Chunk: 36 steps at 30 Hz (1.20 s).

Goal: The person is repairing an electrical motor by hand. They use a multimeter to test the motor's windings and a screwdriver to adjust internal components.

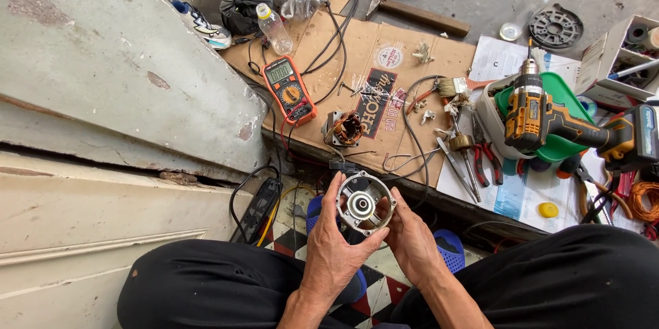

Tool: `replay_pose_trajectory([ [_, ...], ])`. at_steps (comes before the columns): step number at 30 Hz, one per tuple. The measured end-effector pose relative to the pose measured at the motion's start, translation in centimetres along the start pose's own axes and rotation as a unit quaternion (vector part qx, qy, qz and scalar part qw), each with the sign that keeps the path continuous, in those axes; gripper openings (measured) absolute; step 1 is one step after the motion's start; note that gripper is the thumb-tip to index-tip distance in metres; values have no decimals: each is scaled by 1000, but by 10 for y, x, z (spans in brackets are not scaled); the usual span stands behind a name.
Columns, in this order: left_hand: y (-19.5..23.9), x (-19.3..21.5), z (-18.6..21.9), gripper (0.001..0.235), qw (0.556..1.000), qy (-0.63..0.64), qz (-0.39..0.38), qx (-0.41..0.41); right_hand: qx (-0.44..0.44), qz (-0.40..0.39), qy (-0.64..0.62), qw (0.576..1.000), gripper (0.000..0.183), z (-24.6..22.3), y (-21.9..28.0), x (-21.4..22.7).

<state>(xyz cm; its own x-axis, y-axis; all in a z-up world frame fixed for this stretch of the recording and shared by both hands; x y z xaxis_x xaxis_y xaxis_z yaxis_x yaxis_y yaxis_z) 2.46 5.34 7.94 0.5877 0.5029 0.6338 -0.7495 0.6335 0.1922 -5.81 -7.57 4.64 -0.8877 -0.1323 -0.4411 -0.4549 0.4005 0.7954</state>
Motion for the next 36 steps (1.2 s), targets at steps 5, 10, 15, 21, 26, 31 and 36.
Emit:
replay_pose_trajectory([
  [5,2,-1,-3,109,999,-9,-26,21,10,6,27,1000,49,-1,0,-1],
  [10,0,-3,-9,108,1000,-18,-15,5,14,5,28,1000,47,2,-5,3],
  [15,1,-4,-11,107,1000,-18,-12,1,9,9,34,999,49,2,-4,1],
  [21,2,-8,-15,108,998,-37,21,-47,5,6,-7,1000,49,5,-8,2],
  [26,3,-10,-17,108,994,-57,43,-87,13,-6,-33,999,45,12,-21,11],
  [31,4,-13,-21,109,987,-76,67,-122,17,5,-59,998,41,14,-21,12],
  [36,3,-12,-20,110,986,-64,76,-136,64,-17,-39,997,46,12,-21,14],
])
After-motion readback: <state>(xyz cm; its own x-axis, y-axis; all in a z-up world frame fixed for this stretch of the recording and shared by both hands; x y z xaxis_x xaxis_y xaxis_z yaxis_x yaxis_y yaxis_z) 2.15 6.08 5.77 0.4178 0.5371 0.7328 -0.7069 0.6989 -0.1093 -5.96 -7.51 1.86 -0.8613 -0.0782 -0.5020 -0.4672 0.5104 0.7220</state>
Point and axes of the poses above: each hand's wrist, its own y-axis away from the middle knuckle, its own x-axis out of the back of the hand, z = x × y, the point moved 1 cm from there along -y, towards the middle knuckle, and after that the axes turned 13 degrees about -y, right-handed, at the moved point
